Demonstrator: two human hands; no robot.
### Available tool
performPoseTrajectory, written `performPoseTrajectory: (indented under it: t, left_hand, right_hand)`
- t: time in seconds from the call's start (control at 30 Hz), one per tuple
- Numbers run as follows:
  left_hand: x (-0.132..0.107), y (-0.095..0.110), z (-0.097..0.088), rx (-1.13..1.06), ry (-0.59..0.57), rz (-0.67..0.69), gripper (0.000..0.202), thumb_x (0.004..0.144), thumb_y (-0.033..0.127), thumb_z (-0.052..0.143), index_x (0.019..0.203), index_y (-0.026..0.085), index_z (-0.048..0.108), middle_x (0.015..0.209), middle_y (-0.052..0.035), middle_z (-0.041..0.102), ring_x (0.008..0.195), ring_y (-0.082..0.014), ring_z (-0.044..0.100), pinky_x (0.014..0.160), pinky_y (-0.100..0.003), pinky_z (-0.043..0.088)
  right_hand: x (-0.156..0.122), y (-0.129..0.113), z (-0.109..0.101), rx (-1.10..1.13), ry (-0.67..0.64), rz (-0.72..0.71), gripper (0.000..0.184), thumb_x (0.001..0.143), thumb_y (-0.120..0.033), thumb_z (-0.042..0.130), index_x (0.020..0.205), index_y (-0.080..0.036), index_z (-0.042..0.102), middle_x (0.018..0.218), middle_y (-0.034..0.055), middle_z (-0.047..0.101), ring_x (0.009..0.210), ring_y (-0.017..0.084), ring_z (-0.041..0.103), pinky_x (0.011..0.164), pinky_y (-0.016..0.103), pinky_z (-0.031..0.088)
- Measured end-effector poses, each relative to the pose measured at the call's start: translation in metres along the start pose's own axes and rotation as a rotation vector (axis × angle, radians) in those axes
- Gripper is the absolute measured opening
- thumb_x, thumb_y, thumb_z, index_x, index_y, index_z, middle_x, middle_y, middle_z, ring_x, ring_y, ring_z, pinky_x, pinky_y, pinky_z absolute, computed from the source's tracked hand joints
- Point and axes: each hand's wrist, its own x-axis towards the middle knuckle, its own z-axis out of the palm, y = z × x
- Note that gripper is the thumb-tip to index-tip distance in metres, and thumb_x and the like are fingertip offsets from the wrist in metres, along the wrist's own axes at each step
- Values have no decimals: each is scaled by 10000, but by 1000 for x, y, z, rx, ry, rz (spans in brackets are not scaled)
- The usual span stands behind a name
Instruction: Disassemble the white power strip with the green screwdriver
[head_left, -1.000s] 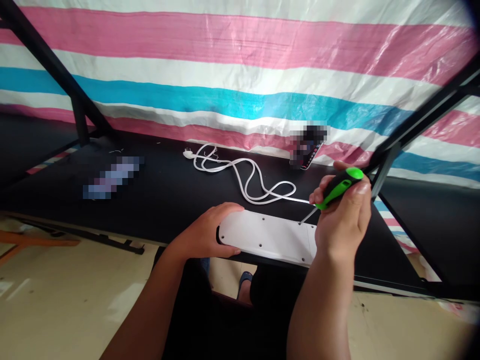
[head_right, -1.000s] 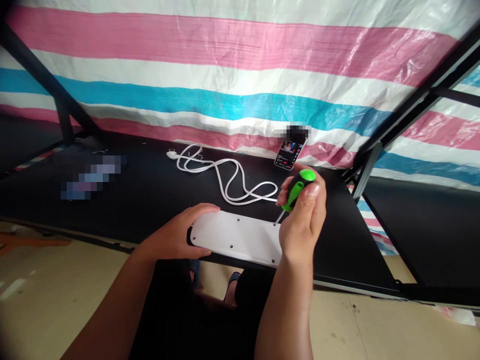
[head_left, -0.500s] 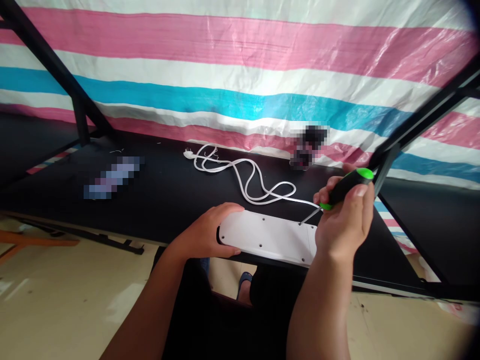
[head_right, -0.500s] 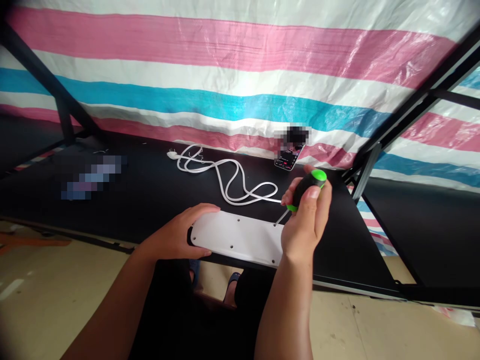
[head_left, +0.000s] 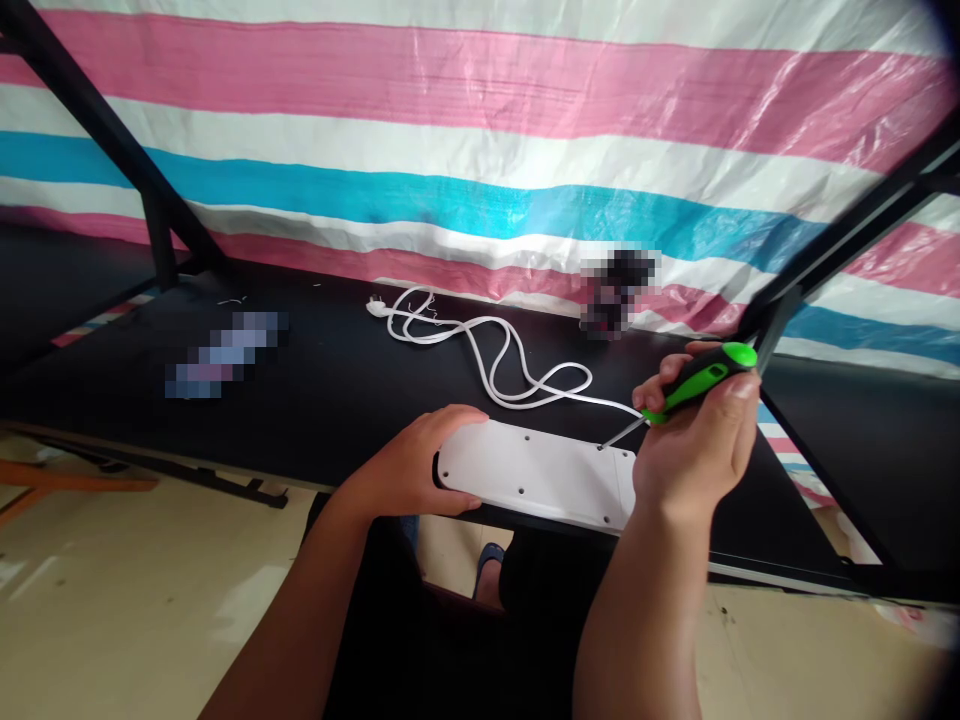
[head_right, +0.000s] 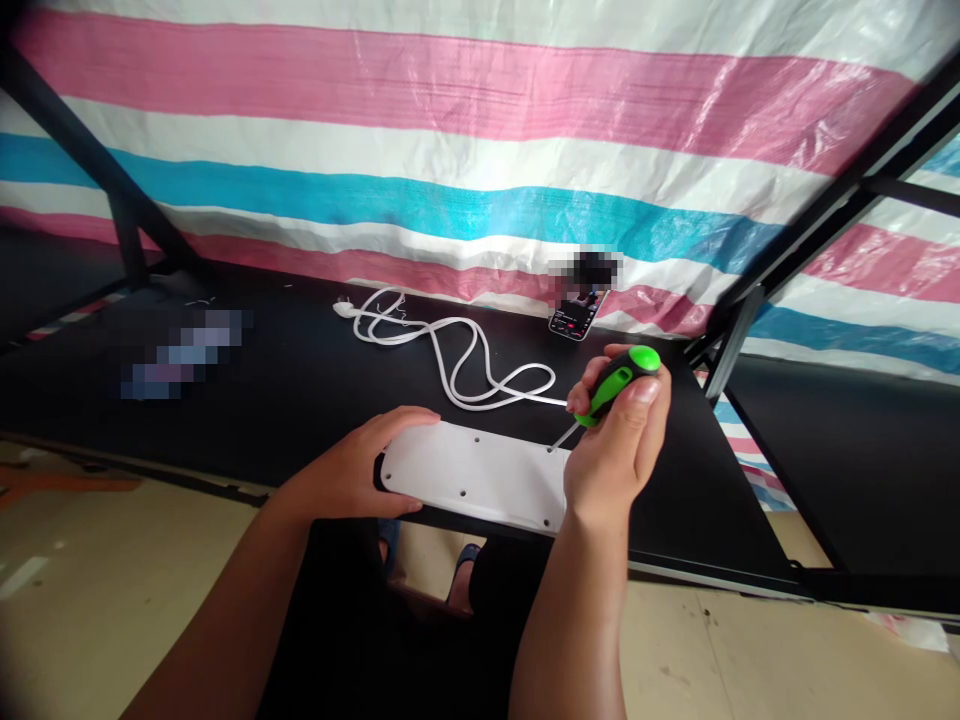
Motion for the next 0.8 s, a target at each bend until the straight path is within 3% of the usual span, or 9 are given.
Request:
performPoseTrajectory:
  t: [0.27,0.6,0.8]
  left_hand:
    - [0,1,0,-7,-5,-3,895,722,406,897,1508,323,477,1582,-48,507,1433,-327,510,1196,-456,430]
    - [1,4,-2,-3,5,5,883,710,407,897,1493,312,500,1559,-39,533,1412,-332,535,1191,-449,447]
    - [0,3,-1,-12,2,-10,888,710,405,896,1499,324,496,1574,-37,518,1425,-334,520,1201,-457,435]
  right_hand:
    - [-5,-3,7,-23,33,-25,367,1018,-582,522,1022,-218,568,768,-22,519,538,110,400,506,283,307]
    - [-5,1,8,-87,66,-67,398,976,-579,636,1003,-259,401,809,-61,523,531,80,429,507,259,367]
    - [-3,0,5,-84,-11,-60,348,1002,-554,599,1046,-217,526,846,-14,554,586,105,503,553,302,402]
